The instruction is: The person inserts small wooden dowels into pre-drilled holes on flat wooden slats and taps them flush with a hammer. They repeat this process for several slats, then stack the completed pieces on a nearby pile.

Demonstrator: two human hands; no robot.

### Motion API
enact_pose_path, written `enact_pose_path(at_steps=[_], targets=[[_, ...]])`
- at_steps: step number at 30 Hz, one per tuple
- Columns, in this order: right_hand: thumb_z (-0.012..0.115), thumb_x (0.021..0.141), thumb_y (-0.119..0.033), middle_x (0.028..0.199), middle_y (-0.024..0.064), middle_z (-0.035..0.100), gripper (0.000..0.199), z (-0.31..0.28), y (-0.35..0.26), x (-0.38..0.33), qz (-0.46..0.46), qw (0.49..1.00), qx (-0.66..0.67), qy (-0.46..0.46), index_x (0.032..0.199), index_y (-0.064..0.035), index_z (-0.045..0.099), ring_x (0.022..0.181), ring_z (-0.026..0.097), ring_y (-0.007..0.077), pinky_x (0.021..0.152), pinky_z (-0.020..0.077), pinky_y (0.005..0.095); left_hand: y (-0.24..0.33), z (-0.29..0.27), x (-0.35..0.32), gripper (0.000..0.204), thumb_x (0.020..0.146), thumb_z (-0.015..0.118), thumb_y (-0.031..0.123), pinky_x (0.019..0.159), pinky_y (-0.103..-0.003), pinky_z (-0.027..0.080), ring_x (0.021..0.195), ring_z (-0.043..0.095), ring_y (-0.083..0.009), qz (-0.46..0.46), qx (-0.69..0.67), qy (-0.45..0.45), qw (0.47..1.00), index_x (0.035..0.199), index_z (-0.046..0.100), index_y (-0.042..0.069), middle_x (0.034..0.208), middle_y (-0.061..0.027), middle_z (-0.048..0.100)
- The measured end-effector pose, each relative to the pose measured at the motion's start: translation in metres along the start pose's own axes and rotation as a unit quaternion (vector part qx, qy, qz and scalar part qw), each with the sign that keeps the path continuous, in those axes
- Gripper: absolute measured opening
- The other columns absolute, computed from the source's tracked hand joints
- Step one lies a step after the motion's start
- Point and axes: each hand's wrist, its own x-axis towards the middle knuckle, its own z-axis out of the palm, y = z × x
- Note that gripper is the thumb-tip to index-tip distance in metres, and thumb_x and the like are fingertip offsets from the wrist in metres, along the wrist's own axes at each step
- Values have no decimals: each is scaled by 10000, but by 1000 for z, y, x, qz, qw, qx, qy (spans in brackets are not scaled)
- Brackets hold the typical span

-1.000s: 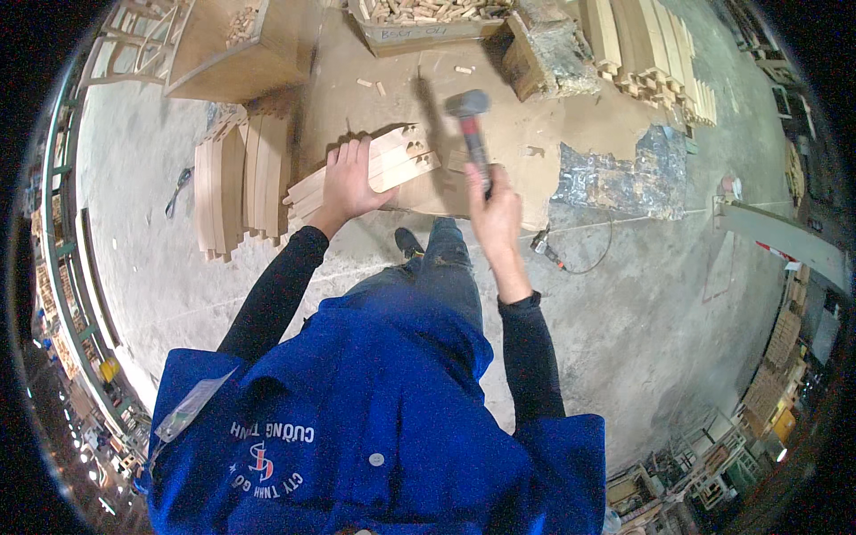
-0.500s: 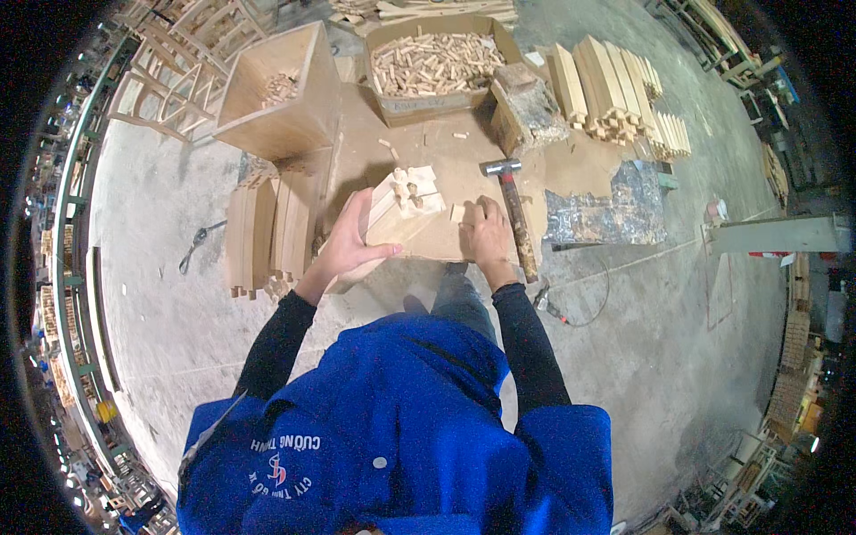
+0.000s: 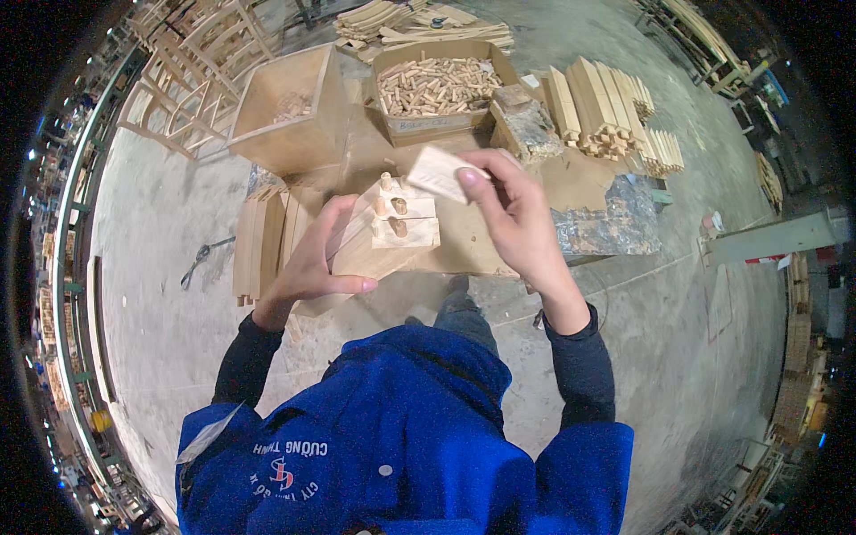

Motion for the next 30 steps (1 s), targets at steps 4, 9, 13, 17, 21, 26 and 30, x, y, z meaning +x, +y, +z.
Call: enact_pose_path(at_steps=[4, 9, 13, 17, 21, 26, 30], targets=[[749, 934, -116, 913, 78, 706, 197, 10, -31, 5, -38, 995, -93, -24, 1099, -11, 723, 743, 629, 109, 682, 505, 253, 14, -1, 4, 1065, 607, 950, 378, 1094, -372, 393, 1277, 529, -294, 31, 37, -6, 999, 1416, 412, -57, 1337, -190, 534], [757, 931, -155, 886, 58, 695, 186, 8, -54, 9, -70, 988, -126, -64, 1075, -37, 762, 669, 580, 113, 609, 458, 262, 40, -6, 0, 1056, 615, 924, 232, 1143, -352, 314, 1341, 453, -233, 20, 98, -27, 995, 1467, 352, -16, 1391, -130, 482], [750, 935, -159, 867, 47, 670, 183, 7, -63, 15, -132, 974, -162, -85, 1079, -46, 766, 632, 533, 99, 569, 409, 269, 40, -6, 0, 1037, 605, 951, 373, 1060, -367, 407, 1230, 547, -287, 65, 61, 8, 996, 1387, 422, -57, 1276, -179, 546], [764, 926, -162, 920, 51, 699, 201, 5, -79, 20, -72, 973, -189, -109, 1066, -18, 756, 835, 629, 134, 759, 494, 283, 52, -9, -2, 1021, 615, 957, 349, 1056, -357, 404, 1226, 541, -260, 47, 40, 5, 998, 1390, 418, -41, 1269, -157, 548], [764, 927, -162, 911, 49, 692, 196, 5, -84, 22, -61, 977, -172, -106, 1057, -16, 754, 829, 629, 125, 737, 496, 276, 56, -9, 0, 1009, 630, 957, 335, 1066, -356, 398, 1240, 536, -254, 49, 7, 6, 999, 1397, 412, -30, 1291, -154, 545], [763, 934, -170, 883, 38, 687, 191, 0, -84, 23, -59, 982, -157, -92, 1069, -36, 764, 738, 619, 95, 646, 481, 248, 48, -8, 6, 1005, 637, 956, 325, 1075, -357, 392, 1252, 531, -256, 73, 2, -4, 997, 1403, 410, -28, 1307, -153, 539], [774, 929, -192, 815, 25, 678, 206, -20, -84, 35, -91, 985, -146, 16, 1070, -42, 769, 662, 577, 74, 597, 449, 239, 58, -3, 16, 1014, 625, 958, 320, 1075, -359, 391, 1251, 529, -264, 107, 19, -15, 994, 1404, 413, -33, 1306, -150, 538]])
